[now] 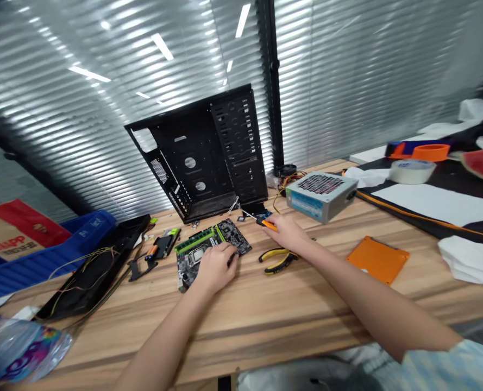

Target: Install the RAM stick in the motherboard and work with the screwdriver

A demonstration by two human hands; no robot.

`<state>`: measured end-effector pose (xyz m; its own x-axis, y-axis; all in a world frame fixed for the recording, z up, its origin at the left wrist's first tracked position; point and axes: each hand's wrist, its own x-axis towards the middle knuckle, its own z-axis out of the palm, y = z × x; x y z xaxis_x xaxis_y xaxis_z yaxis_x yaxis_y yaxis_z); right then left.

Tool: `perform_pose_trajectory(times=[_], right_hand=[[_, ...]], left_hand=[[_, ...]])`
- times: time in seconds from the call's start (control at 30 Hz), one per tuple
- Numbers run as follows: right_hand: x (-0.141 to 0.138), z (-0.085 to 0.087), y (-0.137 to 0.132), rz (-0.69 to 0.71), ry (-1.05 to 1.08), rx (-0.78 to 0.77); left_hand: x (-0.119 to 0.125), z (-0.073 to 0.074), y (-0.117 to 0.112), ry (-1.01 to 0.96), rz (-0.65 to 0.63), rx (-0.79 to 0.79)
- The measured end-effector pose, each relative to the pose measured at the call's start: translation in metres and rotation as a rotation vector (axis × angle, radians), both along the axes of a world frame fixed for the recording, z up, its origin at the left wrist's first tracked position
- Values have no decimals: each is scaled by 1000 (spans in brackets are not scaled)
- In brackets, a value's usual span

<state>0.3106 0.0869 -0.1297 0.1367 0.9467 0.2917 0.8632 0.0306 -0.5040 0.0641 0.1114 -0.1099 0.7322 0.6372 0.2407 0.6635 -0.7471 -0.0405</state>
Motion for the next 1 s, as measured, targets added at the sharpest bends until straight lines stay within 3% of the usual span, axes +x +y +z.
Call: perform_pose_trajectory(times=[0.43, 1.0], right_hand=[[3, -2, 1, -42, -170, -118], [5, -5, 2, -52, -169, -160]], left_hand=[[0, 0, 0, 2, -6, 4], [0, -1, 0, 8, 1, 3]])
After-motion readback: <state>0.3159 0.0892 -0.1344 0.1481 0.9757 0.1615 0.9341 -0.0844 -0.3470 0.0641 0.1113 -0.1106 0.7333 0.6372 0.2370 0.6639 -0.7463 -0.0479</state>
